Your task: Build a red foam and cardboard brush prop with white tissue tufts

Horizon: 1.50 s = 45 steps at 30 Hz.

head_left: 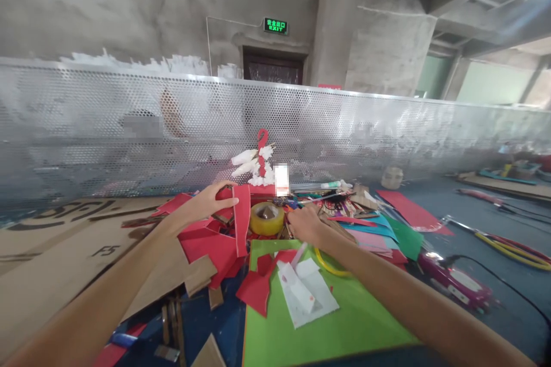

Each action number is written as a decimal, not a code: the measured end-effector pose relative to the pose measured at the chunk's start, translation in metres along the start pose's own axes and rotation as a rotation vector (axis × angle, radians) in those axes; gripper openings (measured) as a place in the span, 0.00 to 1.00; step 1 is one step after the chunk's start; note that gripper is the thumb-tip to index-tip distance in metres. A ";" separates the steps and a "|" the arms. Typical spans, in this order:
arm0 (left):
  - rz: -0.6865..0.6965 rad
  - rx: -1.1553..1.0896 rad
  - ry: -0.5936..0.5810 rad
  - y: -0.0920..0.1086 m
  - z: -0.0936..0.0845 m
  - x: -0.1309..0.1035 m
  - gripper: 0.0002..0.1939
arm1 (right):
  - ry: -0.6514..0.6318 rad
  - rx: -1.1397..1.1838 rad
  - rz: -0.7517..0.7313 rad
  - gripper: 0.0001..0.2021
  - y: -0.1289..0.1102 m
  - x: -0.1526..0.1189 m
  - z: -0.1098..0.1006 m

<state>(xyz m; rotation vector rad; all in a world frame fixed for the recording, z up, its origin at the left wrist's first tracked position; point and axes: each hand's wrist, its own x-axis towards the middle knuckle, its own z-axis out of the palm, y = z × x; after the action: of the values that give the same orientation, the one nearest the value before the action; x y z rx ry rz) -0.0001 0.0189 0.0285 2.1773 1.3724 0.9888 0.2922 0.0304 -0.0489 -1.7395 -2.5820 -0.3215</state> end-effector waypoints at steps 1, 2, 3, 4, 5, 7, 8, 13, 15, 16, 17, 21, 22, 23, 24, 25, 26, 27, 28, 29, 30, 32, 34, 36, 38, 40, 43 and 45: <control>0.019 0.007 -0.009 0.000 0.000 0.000 0.29 | 0.000 -0.007 0.005 0.11 -0.003 0.001 0.001; 0.035 0.012 -0.011 0.000 0.000 0.000 0.28 | 0.000 -0.011 0.007 0.11 -0.004 0.001 0.002; 0.052 0.018 -0.008 0.000 0.000 0.000 0.28 | 0.000 -0.013 0.008 0.11 -0.006 0.002 0.003; 0.073 0.026 -0.002 -0.001 0.001 0.000 0.27 | -0.003 -0.014 0.008 0.11 -0.007 0.002 0.003; 0.095 0.032 0.007 -0.002 0.002 0.001 0.27 | -0.006 -0.012 0.008 0.12 -0.008 0.003 0.003; 0.140 0.039 0.014 -0.006 0.003 0.002 0.29 | -0.015 -0.006 0.009 0.14 -0.009 0.003 0.002; 0.159 0.039 0.016 -0.008 0.004 0.002 0.30 | -0.020 -0.002 0.013 0.16 -0.011 0.003 0.002; 0.250 0.054 0.053 -0.005 0.005 -0.002 0.26 | -0.053 0.017 0.039 0.22 -0.016 0.001 -0.005; 0.292 0.072 0.055 0.000 0.006 -0.004 0.21 | -0.071 0.022 0.036 0.21 -0.017 0.001 -0.007; 0.308 0.084 0.049 0.002 0.006 -0.005 0.19 | -0.079 0.024 0.033 0.20 -0.017 0.001 -0.008; 0.320 0.099 0.043 0.003 0.006 -0.005 0.17 | -0.086 0.026 0.032 0.20 -0.017 0.001 -0.009; 0.363 0.156 0.028 0.003 0.005 -0.006 0.13 | -0.106 0.043 0.038 0.19 -0.016 0.003 -0.011; 0.373 0.165 0.024 0.003 0.005 -0.006 0.13 | -0.110 0.048 0.043 0.19 -0.016 0.003 -0.012; 0.375 0.170 0.019 0.002 0.005 -0.006 0.13 | -0.114 0.053 0.048 0.20 -0.016 0.002 -0.013; 0.370 0.170 0.011 0.002 0.004 -0.006 0.14 | -0.116 0.057 0.052 0.20 -0.016 0.001 -0.014; 0.359 0.165 0.004 0.002 0.003 -0.006 0.14 | -0.117 0.061 0.055 0.20 -0.017 0.000 -0.015; 0.344 0.157 0.000 0.002 0.003 -0.006 0.15 | -0.117 0.065 0.055 0.21 -0.017 -0.001 -0.016; 0.328 0.149 -0.003 0.002 0.002 -0.006 0.17 | -0.117 0.068 0.056 0.21 -0.018 -0.002 -0.017; 0.315 0.142 -0.004 0.001 0.001 -0.006 0.17 | -0.116 0.071 0.058 0.21 -0.018 -0.002 -0.018; 0.308 0.136 -0.005 0.001 0.001 -0.006 0.18 | -0.117 0.073 0.061 0.22 -0.019 -0.002 -0.018; 0.306 0.132 -0.005 0.000 0.001 -0.005 0.18 | -0.118 0.075 0.065 0.22 -0.019 -0.002 -0.018; 0.304 0.122 -0.004 -0.002 0.001 -0.004 0.18 | -0.122 0.078 0.072 0.22 -0.018 0.000 -0.016; 0.305 0.111 -0.005 -0.004 0.001 -0.003 0.18 | -0.121 0.081 0.078 0.22 -0.018 0.001 -0.014; 0.304 0.101 0.002 -0.005 0.003 -0.003 0.18 | -0.121 0.085 0.084 0.22 -0.018 0.002 -0.014; 0.310 0.095 0.014 -0.005 0.004 -0.003 0.18 | -0.123 0.094 0.089 0.22 -0.019 0.001 -0.014; 0.323 0.097 0.022 -0.005 0.004 -0.004 0.16 | -0.119 0.105 0.089 0.21 -0.019 -0.001 -0.014; 0.345 0.124 0.014 -0.004 0.004 -0.004 0.14 | -0.105 0.119 0.080 0.20 -0.019 -0.002 -0.014; 0.352 0.138 0.006 -0.003 0.003 -0.004 0.13 | -0.093 0.131 0.062 0.21 -0.019 -0.001 -0.011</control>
<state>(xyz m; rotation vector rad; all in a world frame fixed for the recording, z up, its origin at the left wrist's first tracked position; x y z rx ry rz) -0.0007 0.0164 0.0233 2.5818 1.1097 1.0459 0.2737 0.0208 -0.0412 -1.8248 -2.5389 -0.0706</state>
